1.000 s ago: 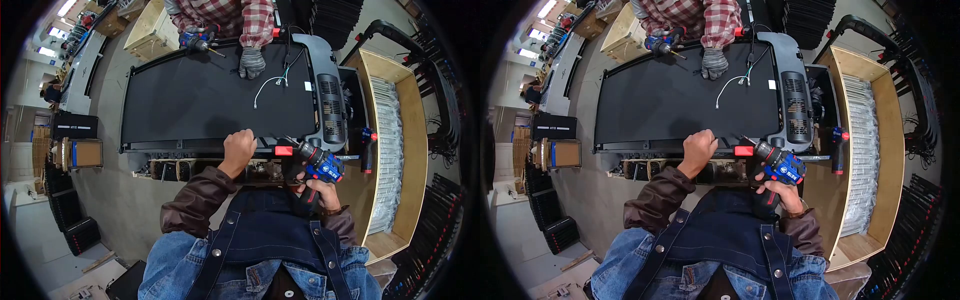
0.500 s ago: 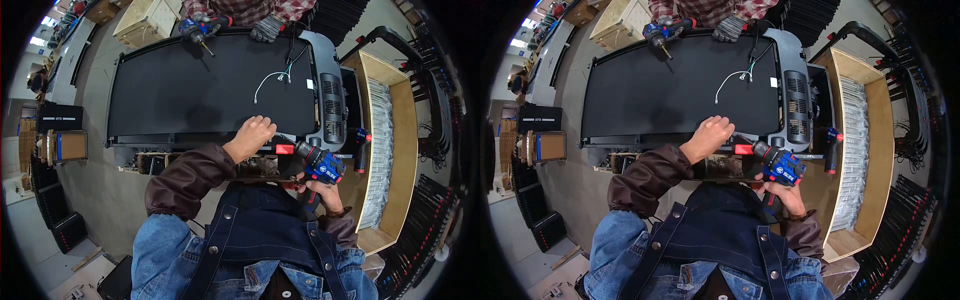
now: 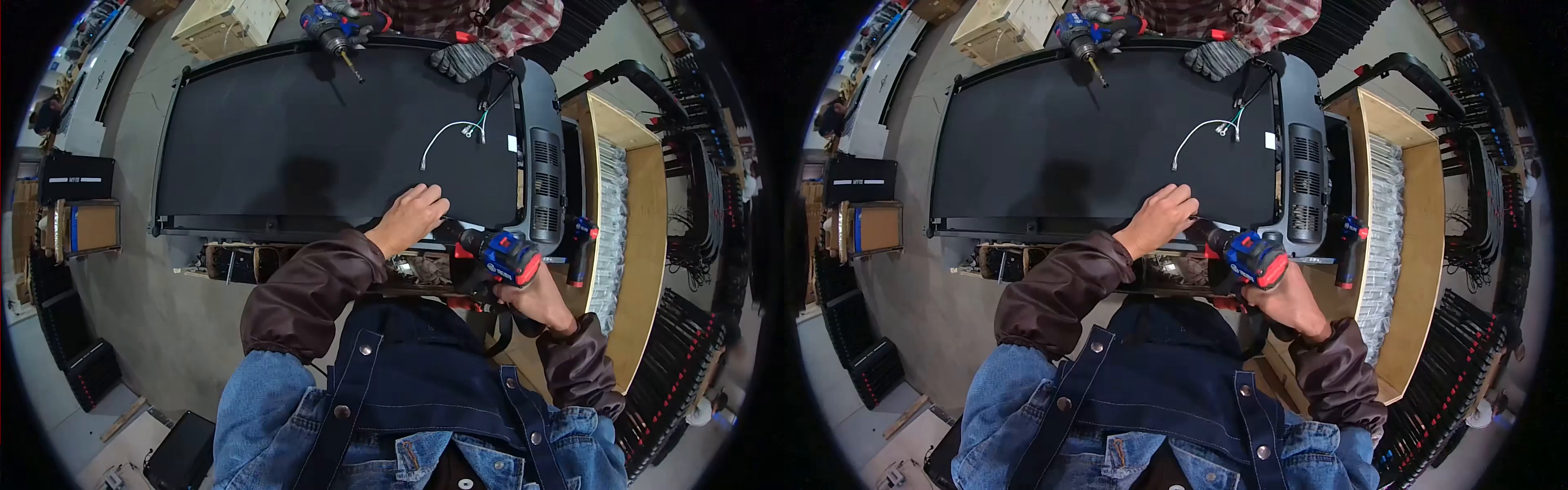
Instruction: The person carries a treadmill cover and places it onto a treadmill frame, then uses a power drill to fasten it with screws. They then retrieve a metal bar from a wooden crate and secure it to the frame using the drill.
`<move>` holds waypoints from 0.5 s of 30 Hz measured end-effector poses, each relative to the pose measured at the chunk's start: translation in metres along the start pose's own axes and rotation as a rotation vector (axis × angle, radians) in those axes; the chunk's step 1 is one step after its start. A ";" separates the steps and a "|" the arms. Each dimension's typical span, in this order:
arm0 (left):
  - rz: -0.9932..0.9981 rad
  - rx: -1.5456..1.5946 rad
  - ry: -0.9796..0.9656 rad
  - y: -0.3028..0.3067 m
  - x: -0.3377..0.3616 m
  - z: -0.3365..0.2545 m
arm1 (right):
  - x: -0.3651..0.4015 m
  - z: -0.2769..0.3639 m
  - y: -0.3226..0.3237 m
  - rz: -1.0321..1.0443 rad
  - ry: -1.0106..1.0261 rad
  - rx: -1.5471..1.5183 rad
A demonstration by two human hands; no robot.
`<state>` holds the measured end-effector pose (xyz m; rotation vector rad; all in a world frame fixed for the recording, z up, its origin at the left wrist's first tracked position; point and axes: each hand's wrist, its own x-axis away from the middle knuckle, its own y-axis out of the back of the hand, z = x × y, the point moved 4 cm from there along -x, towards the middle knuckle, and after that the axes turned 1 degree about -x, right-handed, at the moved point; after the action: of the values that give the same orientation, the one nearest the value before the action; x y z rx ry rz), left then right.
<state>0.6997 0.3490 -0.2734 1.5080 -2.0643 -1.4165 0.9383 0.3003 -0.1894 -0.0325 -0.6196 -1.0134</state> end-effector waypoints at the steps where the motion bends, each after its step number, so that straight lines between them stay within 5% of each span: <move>1: -0.001 -0.014 0.001 -0.001 0.001 0.000 | -0.004 -0.003 0.001 -0.010 0.020 0.062; 15: -0.055 -0.011 -0.015 -0.004 0.001 0.004 | -0.032 0.017 0.003 0.175 -0.022 0.132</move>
<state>0.6991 0.3502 -0.2786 1.5663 -2.0349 -1.4604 0.9208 0.3320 -0.1900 0.0179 -0.6899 -0.8022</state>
